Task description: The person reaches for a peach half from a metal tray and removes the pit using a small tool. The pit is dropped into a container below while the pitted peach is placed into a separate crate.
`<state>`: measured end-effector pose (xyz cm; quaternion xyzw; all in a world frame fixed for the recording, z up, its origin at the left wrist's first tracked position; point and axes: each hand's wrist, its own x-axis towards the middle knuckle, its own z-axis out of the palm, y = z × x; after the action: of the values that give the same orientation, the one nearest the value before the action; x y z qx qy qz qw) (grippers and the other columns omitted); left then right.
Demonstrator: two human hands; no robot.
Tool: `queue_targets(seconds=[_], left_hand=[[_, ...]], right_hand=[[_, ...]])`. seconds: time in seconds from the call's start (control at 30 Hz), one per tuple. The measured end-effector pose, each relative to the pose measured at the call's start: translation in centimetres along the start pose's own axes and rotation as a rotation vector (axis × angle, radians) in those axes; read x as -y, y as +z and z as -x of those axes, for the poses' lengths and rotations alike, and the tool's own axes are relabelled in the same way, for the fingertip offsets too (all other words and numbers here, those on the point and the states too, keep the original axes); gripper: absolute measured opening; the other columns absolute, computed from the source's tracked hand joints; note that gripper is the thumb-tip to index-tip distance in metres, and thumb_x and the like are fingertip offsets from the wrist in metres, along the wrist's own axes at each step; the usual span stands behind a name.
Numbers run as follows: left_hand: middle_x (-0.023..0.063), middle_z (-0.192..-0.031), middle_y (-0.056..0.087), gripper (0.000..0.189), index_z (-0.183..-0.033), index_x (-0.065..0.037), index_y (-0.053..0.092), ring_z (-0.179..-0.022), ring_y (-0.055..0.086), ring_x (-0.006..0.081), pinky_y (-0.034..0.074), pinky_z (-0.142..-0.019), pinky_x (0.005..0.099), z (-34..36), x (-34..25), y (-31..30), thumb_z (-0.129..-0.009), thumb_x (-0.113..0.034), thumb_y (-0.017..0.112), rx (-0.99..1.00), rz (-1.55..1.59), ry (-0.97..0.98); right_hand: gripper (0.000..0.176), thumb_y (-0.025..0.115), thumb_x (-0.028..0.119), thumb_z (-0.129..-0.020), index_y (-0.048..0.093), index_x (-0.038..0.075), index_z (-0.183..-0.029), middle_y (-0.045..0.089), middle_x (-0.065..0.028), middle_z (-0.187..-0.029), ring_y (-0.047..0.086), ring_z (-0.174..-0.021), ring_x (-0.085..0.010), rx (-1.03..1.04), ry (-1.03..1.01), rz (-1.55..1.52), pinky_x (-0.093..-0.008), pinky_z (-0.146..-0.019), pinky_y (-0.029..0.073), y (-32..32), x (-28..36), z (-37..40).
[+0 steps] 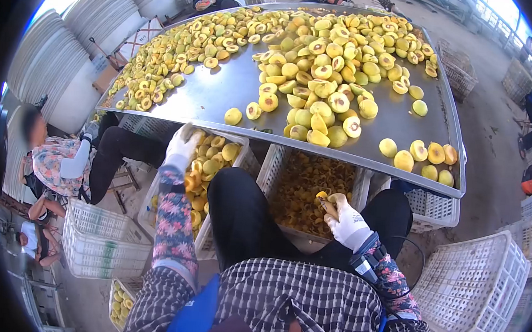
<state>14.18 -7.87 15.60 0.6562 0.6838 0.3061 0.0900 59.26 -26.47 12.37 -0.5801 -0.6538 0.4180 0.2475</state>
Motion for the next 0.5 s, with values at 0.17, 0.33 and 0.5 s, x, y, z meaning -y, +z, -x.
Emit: queue_targets(seconds=[0.17, 0.33, 0.5], left_hand=[[0.0143, -0.131, 0.053, 0.049, -0.128, -0.016, 0.054, -0.119, 0.052, 0.0328, 0.04, -0.101, 0.0409, -5.2, -7.0, 5.5, -0.084, -0.036, 0.061, 0.056, -0.144, 0.086], [0.0135, -0.129, 0.056, 0.05, -0.13, -0.02, 0.053, -0.119, 0.054, 0.0315, 0.041, -0.1, 0.0419, -8.3, -8.7, 9.4, -0.084, -0.037, 0.059, 0.348, -0.369, -0.126], [0.0145, -0.103, 0.069, 0.036, -0.115, -0.013, 0.064, -0.104, 0.063, 0.0288, 0.047, -0.094, 0.0381, -8.8, -7.4, 9.3, -0.082, -0.026, 0.059, 0.124, -0.159, -0.123]], right_hand=[[0.04, 0.057, 0.008, -0.087, 0.042, 0.004, -0.123, 0.058, -0.0251, -0.105, 0.058, -0.097, -0.0429, 0.037, -0.112, 0.064, -0.0437, -0.083, 0.046, 0.3, 0.2, 0.0], [0.053, 0.056, 0.006, -0.086, 0.036, 0.006, -0.135, 0.053, -0.0256, -0.121, 0.054, -0.11, -0.0427, 0.047, -0.16, 0.104, -0.0413, -0.095, 0.044, 0.3, -0.3, 0.4], [0.063, 0.053, 0.001, -0.087, 0.026, 0.005, -0.144, 0.05, -0.025, -0.129, 0.052, -0.118, -0.0375, -0.005, -0.163, 0.068, -0.0374, -0.099, 0.042, 0.2, -0.7, 0.4]])
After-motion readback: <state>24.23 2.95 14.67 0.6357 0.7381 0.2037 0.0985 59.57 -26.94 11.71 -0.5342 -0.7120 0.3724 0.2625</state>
